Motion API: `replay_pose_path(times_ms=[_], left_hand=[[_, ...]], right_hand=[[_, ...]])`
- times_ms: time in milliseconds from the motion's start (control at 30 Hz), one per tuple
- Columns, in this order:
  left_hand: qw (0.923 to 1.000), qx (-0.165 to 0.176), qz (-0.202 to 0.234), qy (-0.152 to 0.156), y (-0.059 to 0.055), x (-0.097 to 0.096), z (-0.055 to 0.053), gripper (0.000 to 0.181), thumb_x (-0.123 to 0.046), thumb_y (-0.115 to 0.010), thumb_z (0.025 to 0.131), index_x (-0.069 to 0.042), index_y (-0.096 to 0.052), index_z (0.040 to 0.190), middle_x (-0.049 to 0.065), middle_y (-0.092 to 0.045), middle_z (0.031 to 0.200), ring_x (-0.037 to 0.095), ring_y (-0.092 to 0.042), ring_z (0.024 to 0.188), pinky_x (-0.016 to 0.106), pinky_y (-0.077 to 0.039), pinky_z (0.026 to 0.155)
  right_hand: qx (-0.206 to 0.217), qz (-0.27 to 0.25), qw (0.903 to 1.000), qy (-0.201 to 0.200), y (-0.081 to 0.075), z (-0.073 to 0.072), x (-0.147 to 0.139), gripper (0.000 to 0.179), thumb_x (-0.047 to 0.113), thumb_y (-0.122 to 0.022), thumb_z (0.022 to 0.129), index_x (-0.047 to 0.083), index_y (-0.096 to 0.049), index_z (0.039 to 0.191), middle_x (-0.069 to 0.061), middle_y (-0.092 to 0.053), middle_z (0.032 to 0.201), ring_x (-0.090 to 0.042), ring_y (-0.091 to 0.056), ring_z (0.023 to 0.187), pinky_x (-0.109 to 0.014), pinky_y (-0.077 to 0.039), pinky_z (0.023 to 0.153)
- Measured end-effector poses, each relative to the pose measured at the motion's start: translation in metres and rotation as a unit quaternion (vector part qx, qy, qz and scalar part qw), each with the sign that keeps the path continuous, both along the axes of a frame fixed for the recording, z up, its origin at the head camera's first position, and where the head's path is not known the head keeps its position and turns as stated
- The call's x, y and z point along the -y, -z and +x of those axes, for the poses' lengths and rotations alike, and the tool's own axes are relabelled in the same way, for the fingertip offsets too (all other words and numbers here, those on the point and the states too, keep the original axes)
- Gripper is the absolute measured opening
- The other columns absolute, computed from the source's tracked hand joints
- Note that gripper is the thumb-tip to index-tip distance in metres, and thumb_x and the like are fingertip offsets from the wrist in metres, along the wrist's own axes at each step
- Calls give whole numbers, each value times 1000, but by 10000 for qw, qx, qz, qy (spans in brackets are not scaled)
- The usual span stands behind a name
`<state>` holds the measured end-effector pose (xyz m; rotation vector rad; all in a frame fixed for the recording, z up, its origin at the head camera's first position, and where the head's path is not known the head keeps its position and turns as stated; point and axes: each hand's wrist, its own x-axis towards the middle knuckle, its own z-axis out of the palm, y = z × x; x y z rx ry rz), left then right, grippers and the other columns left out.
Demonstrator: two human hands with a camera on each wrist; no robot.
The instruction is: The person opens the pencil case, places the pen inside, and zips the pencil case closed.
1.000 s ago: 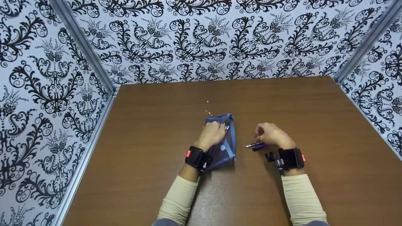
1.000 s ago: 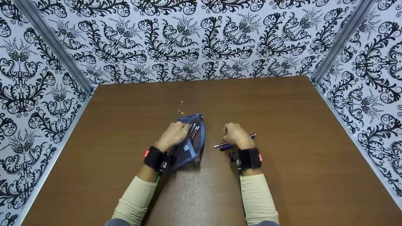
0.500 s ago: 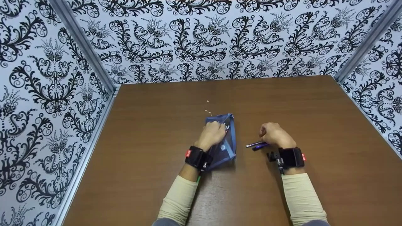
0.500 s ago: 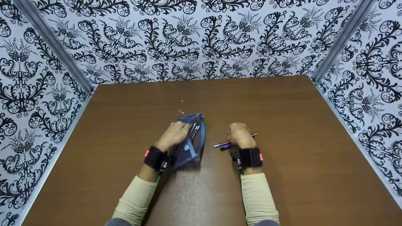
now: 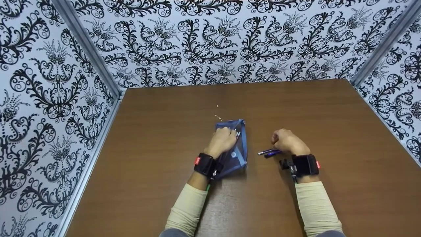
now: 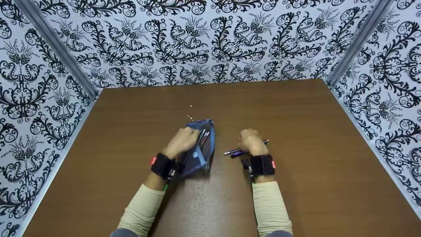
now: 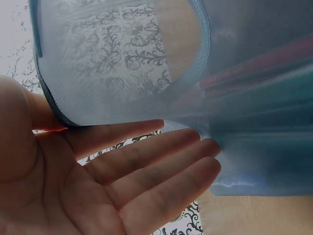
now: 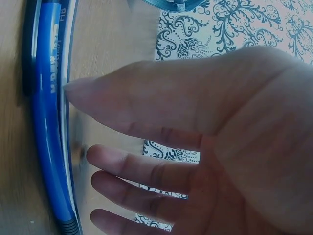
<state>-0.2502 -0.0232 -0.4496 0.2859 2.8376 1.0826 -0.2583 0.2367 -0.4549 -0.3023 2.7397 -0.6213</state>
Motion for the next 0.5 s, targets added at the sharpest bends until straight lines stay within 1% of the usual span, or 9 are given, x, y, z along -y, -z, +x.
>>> replay_pose_path(times_ms=[167,367,500], left_hand=[[10000,10,-25,-17,-1,0,1,40,-28,-40,101,-16,-46,64,12,-62,81,26,-63,75,38,-50,65],[10000,8,-90,-10,-1,0,1,40,-27,-41,101,-17,-44,63,9,-58,76,25,-60,74,37,-48,64],[9999,-22,-100,-4,-1,0,0,40,-27,-41,101,-17,-44,63,9,-58,77,24,-60,73,37,-49,65]], right_hand=[[23,24,10000,24,1,1,1,15,1,-66,82,0,-65,97,-12,-65,93,-25,-57,83,-37,-48,72],[24,47,10000,60,1,2,2,14,3,-67,83,-1,-65,96,-12,-64,92,-25,-56,82,-38,-48,71],[-3,39,10000,59,1,2,1,15,3,-67,83,-1,-65,97,-13,-65,92,-25,-56,82,-37,-48,70]])
